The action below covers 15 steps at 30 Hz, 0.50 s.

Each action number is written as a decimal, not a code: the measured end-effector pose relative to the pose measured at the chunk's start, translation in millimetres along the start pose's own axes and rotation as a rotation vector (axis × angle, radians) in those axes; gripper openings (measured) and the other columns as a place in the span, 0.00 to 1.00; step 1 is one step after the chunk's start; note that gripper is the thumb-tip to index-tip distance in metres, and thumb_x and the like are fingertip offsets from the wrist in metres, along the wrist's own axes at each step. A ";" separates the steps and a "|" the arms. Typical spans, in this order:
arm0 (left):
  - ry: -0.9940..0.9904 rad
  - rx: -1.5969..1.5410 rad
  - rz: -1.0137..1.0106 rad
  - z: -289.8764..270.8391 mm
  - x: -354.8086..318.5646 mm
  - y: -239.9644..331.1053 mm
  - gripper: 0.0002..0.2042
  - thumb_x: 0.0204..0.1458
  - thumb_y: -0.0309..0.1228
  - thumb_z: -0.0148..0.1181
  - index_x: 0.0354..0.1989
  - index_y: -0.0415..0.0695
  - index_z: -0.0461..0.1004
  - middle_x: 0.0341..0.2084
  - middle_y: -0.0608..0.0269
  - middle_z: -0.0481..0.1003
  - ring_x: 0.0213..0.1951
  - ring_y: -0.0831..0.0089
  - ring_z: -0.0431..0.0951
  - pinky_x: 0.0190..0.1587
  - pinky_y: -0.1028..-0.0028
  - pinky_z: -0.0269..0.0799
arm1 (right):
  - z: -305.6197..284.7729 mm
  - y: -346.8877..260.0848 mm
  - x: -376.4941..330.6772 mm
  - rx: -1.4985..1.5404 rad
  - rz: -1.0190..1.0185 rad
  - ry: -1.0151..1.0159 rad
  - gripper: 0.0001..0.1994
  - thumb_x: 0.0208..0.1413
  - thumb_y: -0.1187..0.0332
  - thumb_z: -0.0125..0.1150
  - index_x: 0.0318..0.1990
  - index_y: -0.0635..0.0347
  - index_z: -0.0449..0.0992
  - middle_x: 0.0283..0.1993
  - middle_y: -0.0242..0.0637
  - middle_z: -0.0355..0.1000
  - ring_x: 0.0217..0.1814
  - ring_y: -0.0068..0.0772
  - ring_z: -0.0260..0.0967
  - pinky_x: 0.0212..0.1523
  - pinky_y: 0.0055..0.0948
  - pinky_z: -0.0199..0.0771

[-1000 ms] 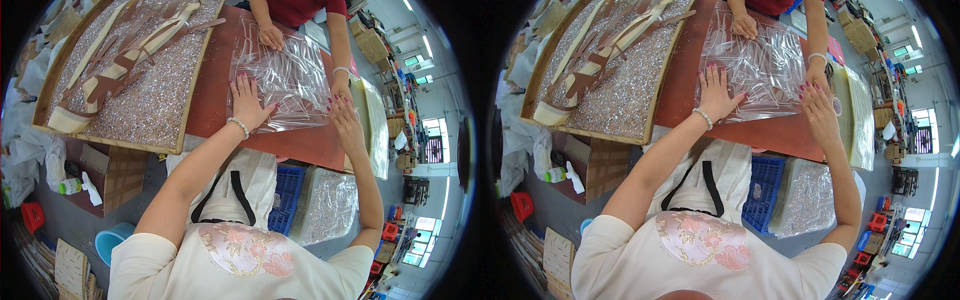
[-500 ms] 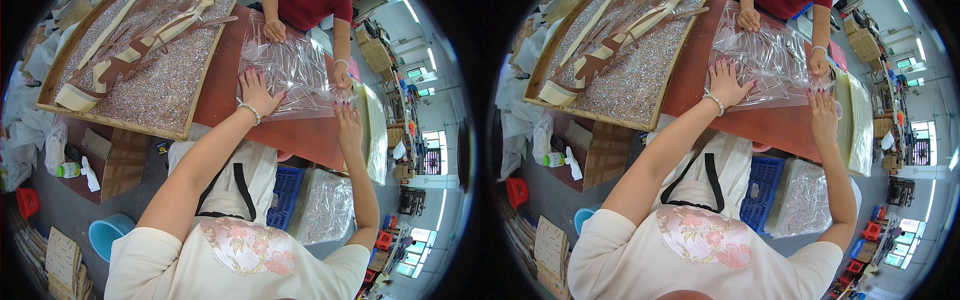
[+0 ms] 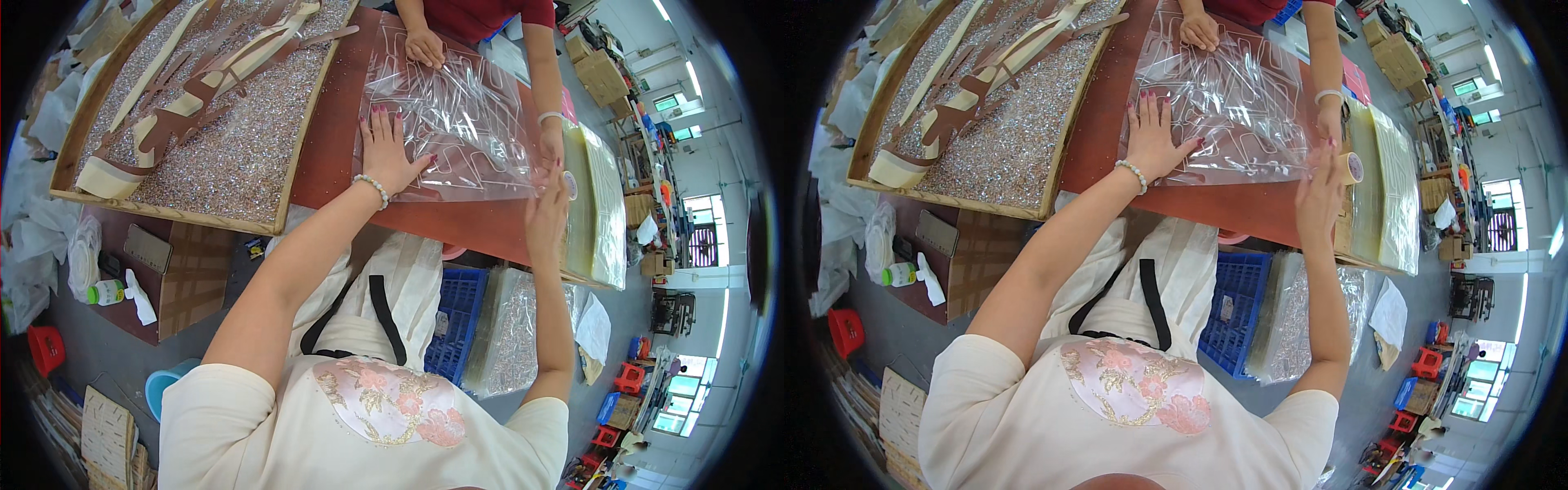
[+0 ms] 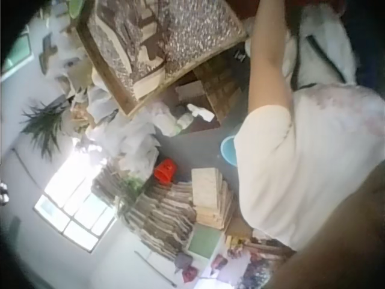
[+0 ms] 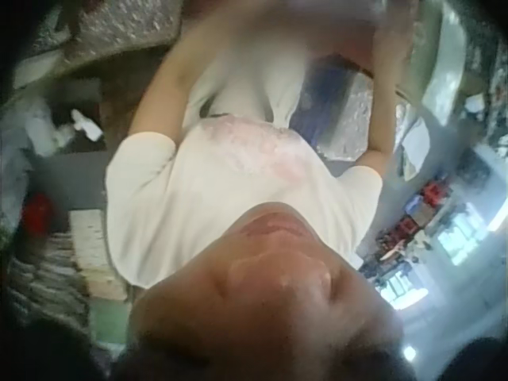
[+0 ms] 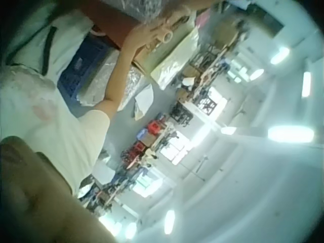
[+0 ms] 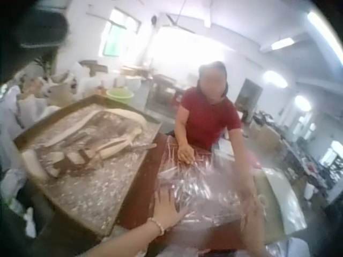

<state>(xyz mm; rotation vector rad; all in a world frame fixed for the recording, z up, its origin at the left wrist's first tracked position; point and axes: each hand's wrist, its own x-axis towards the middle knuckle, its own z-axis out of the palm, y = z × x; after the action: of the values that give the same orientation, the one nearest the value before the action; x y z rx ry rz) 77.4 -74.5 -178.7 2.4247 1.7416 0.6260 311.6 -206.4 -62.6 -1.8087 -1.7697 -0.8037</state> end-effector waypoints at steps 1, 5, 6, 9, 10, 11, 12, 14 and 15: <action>-0.014 -0.009 0.003 -0.6 0.1 1.7 0.50 0.51 0.68 0.40 0.69 0.33 0.48 0.69 0.35 0.43 0.72 0.47 0.37 0.69 0.47 0.25 | -3.8 6.4 6.6 0.000 0.001 0.000 0.22 0.53 0.73 0.57 0.58 0.56 0.70 0.57 0.37 0.69 0.60 0.39 0.64 0.57 0.39 0.63; -0.006 0.004 0.014 0.0 4.4 7.2 0.50 0.51 0.69 0.40 0.69 0.33 0.47 0.69 0.35 0.43 0.71 0.47 0.36 0.69 0.47 0.25 | -16.5 51.6 18.6 -0.355 -0.320 -0.191 0.17 0.52 0.74 0.56 0.51 0.60 0.74 0.61 0.36 0.66 0.66 0.41 0.60 0.60 0.41 0.61; -0.006 0.005 0.014 -1.0 3.2 6.4 0.50 0.51 0.69 0.40 0.69 0.33 0.47 0.69 0.35 0.43 0.71 0.47 0.36 0.69 0.47 0.25 | -16.4 56.2 18.3 -0.307 -0.438 -0.217 0.16 0.51 0.75 0.55 0.49 0.61 0.74 0.62 0.36 0.66 0.67 0.42 0.58 0.63 0.42 0.60; -0.023 0.011 0.010 -4.2 1.8 4.6 0.51 0.51 0.69 0.39 0.69 0.33 0.47 0.69 0.36 0.43 0.71 0.46 0.36 0.69 0.47 0.25 | -20.5 64.3 17.6 -0.272 -0.555 -0.272 0.19 0.48 0.77 0.55 0.50 0.62 0.74 0.60 0.37 0.68 0.67 0.42 0.59 0.67 0.43 0.57; -0.032 0.011 0.007 -5.2 3.1 4.7 0.51 0.51 0.69 0.39 0.69 0.33 0.47 0.69 0.36 0.43 0.71 0.46 0.36 0.69 0.47 0.25 | -20.8 66.6 19.5 -0.271 -0.557 -0.269 0.19 0.48 0.77 0.55 0.50 0.62 0.74 0.60 0.37 0.68 0.67 0.42 0.59 0.67 0.43 0.57; -0.042 0.011 0.004 -6.2 4.4 4.9 0.51 0.50 0.69 0.40 0.69 0.33 0.47 0.69 0.36 0.43 0.72 0.46 0.36 0.69 0.47 0.25 | -20.5 69.5 20.9 -0.258 -0.573 -0.284 0.20 0.47 0.77 0.54 0.51 0.61 0.74 0.59 0.36 0.69 0.67 0.41 0.59 0.68 0.43 0.55; -0.039 0.012 0.001 -8.0 6.5 6.1 0.51 0.50 0.69 0.40 0.69 0.33 0.47 0.69 0.36 0.43 0.72 0.46 0.36 0.69 0.47 0.25 | -20.0 72.4 22.7 -0.244 -0.590 -0.298 0.22 0.46 0.78 0.54 0.52 0.61 0.74 0.58 0.36 0.70 0.67 0.41 0.60 0.70 0.44 0.53; -0.061 -0.050 0.016 -11.6 11.4 10.6 0.51 0.50 0.69 0.39 0.69 0.33 0.47 0.69 0.36 0.42 0.72 0.46 0.35 0.69 0.47 0.24 | -18.0 82.7 21.4 -0.274 -0.578 -0.283 0.22 0.46 0.78 0.54 0.53 0.60 0.74 0.57 0.36 0.70 0.66 0.40 0.61 0.69 0.43 0.55; -0.079 -0.055 0.010 -11.6 13.7 10.4 0.51 0.50 0.69 0.39 0.69 0.33 0.47 0.69 0.37 0.42 0.72 0.46 0.35 0.69 0.48 0.24 | -16.6 82.9 21.1 -0.303 -0.564 -0.270 0.23 0.46 0.78 0.55 0.54 0.60 0.73 0.57 0.36 0.70 0.64 0.40 0.62 0.68 0.42 0.56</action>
<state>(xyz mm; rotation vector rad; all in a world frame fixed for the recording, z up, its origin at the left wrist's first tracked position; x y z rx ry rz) 85.9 -67.3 -161.2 2.3885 1.6614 0.5633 392.7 -206.9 -30.9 -1.6663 -2.5102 -1.1314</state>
